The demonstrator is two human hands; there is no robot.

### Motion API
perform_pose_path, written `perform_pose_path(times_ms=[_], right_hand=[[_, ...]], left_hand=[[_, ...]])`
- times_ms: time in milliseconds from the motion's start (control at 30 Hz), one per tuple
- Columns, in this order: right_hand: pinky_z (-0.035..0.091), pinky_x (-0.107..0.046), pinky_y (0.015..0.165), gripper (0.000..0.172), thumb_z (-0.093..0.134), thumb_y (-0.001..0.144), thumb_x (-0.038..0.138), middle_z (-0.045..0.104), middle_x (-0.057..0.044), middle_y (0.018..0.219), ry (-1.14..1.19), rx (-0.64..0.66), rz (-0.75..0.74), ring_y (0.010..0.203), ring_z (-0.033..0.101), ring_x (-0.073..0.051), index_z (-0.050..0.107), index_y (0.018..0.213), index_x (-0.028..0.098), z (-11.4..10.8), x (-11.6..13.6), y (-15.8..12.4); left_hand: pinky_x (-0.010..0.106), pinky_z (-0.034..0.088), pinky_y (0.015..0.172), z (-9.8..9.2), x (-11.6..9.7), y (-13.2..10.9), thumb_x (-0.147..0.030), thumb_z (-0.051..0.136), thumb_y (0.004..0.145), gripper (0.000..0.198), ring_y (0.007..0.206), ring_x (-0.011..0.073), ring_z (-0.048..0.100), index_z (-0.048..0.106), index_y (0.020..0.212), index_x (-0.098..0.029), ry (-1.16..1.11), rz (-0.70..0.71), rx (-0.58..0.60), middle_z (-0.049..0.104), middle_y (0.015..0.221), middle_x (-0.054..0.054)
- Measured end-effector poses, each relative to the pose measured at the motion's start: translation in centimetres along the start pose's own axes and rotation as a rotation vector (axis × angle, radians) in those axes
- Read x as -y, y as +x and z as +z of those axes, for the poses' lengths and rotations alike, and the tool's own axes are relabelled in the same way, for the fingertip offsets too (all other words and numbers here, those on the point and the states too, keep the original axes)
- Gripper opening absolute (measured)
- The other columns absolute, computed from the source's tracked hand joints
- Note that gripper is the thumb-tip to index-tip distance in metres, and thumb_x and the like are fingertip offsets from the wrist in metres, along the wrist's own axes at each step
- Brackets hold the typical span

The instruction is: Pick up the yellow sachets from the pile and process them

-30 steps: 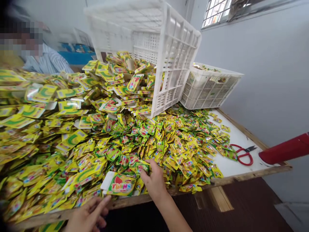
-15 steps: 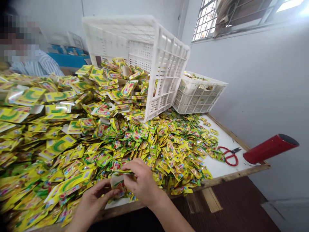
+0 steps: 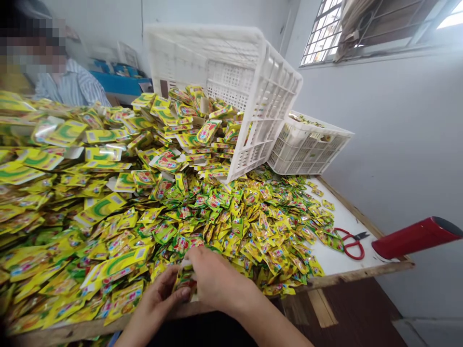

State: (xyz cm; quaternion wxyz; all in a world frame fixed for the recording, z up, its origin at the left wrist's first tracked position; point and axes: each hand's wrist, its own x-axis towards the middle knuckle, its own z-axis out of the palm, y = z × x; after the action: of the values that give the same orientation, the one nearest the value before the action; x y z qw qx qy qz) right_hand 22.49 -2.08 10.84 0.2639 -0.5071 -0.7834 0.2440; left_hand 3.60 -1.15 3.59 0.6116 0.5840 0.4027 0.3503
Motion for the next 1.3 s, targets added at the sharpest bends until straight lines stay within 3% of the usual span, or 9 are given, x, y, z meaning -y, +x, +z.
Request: perform_pose_path(times_ms=[200, 300, 367, 467, 600, 767, 1000, 1200, 1300], right_hand=[[0.041, -0.031, 0.084, 0.008, 0.074, 0.078, 0.021, 0.061, -0.003, 0.1, 0.001, -0.139, -0.094, 0.097, 0.05, -0.02, 0.069, 0.072, 0.022, 3.4, -1.6, 1.1], [0.04, -0.035, 0.093, 0.009, 0.072, 0.08, 0.023, 0.059, -0.003, 0.115, 0.053, -0.051, -0.161, 0.11, 0.047, -0.022, 0.073, 0.072, 0.025, 3.9, -1.4, 0.6], [0.041, -0.036, 0.094, 0.013, 0.063, 0.087, 0.022, 0.061, -0.004, 0.114, 0.18, -0.125, -0.091, 0.109, 0.05, -0.021, 0.074, 0.08, 0.026, 3.7, -1.0, 0.0], [0.051, -0.03, 0.074, 0.011, 0.061, 0.087, 0.026, 0.065, -0.005, 0.093, 0.524, -0.328, 0.198, 0.083, 0.061, -0.018, 0.07, 0.093, 0.023, 4.3, -0.6, -1.0], [0.041, -0.021, 0.041, 0.018, 0.066, 0.08, 0.034, 0.056, 0.004, 0.06, 0.937, -0.185, 0.446, 0.044, 0.048, -0.011, 0.068, 0.091, 0.019, 7.1, -1.0, -1.5], [0.037, -0.018, 0.043, 0.013, 0.068, 0.073, 0.024, 0.058, 0.002, 0.064, 0.824, -0.277, 0.377, 0.05, 0.049, -0.009, 0.076, 0.082, 0.02, 7.9, -1.4, 0.1], [0.039, -0.02, 0.039, 0.029, 0.079, 0.064, 0.041, 0.058, 0.003, 0.057, 1.192, -0.174, 0.527, 0.04, 0.044, -0.008, 0.075, 0.08, 0.017, 7.1, -2.0, 1.0], [0.045, -0.021, 0.048, 0.019, 0.07, 0.076, 0.037, 0.064, -0.002, 0.073, 0.816, -0.389, 0.377, 0.054, 0.054, -0.011, 0.079, 0.083, 0.022, 7.8, -1.7, 1.3], [0.042, -0.021, 0.043, 0.028, 0.07, 0.077, 0.045, 0.065, -0.001, 0.071, 0.903, -0.307, 0.371, 0.046, 0.05, -0.009, 0.079, 0.087, 0.021, 7.6, -1.8, 1.6]], left_hand=[[0.036, 0.049, 0.091, -1.1, 0.7, -0.2, -0.036, 0.073, 0.075, 0.035, 0.101, 0.0286, 0.064, 0.072, 0.107, -0.022, -0.044, -0.045, -0.062, 0.073, 0.107, 0.006], [0.035, 0.05, 0.088, -1.2, 1.0, -0.4, -0.036, 0.075, 0.073, 0.032, 0.095, 0.0286, 0.066, 0.074, 0.101, -0.022, -0.025, -0.041, -0.058, 0.075, 0.101, 0.006], [0.036, 0.05, 0.09, -1.3, 1.2, -0.8, -0.039, 0.073, 0.075, 0.034, 0.098, 0.0293, 0.065, 0.074, 0.105, -0.022, -0.012, -0.048, -0.053, 0.075, 0.104, 0.006], [0.039, 0.041, 0.104, -1.6, 1.2, -1.7, -0.046, 0.06, 0.085, 0.035, 0.115, 0.0292, 0.058, 0.072, 0.112, -0.026, -0.043, -0.094, -0.1, 0.071, 0.117, 0.004], [0.042, 0.034, 0.111, -1.7, 0.1, -2.1, -0.046, 0.06, 0.085, 0.036, 0.125, 0.0285, 0.052, 0.071, 0.114, -0.027, -0.212, -0.201, -0.043, 0.066, 0.126, 0.004], [0.041, 0.044, 0.1, -1.3, -2.0, -0.4, -0.039, 0.074, 0.074, 0.039, 0.109, 0.0294, 0.062, 0.073, 0.109, -0.022, -0.311, -0.271, -0.091, 0.073, 0.113, 0.008], [0.034, 0.045, 0.102, -2.7, -0.8, -0.2, -0.033, 0.076, 0.073, 0.038, 0.114, 0.0255, 0.061, 0.073, 0.109, -0.022, -0.447, -0.361, -0.151, 0.073, 0.112, 0.006], [0.036, 0.042, 0.106, -3.2, 0.0, 0.2, -0.037, 0.078, 0.07, 0.04, 0.12, 0.0265, 0.057, 0.073, 0.107, -0.023, -0.258, -0.308, -0.229, 0.072, 0.115, 0.004], [0.036, 0.037, 0.111, -3.3, 0.9, 0.3, -0.041, 0.077, 0.071, 0.043, 0.124, 0.0254, 0.054, 0.071, 0.111, -0.026, -0.105, -0.206, -0.293, 0.07, 0.119, 0.002]])
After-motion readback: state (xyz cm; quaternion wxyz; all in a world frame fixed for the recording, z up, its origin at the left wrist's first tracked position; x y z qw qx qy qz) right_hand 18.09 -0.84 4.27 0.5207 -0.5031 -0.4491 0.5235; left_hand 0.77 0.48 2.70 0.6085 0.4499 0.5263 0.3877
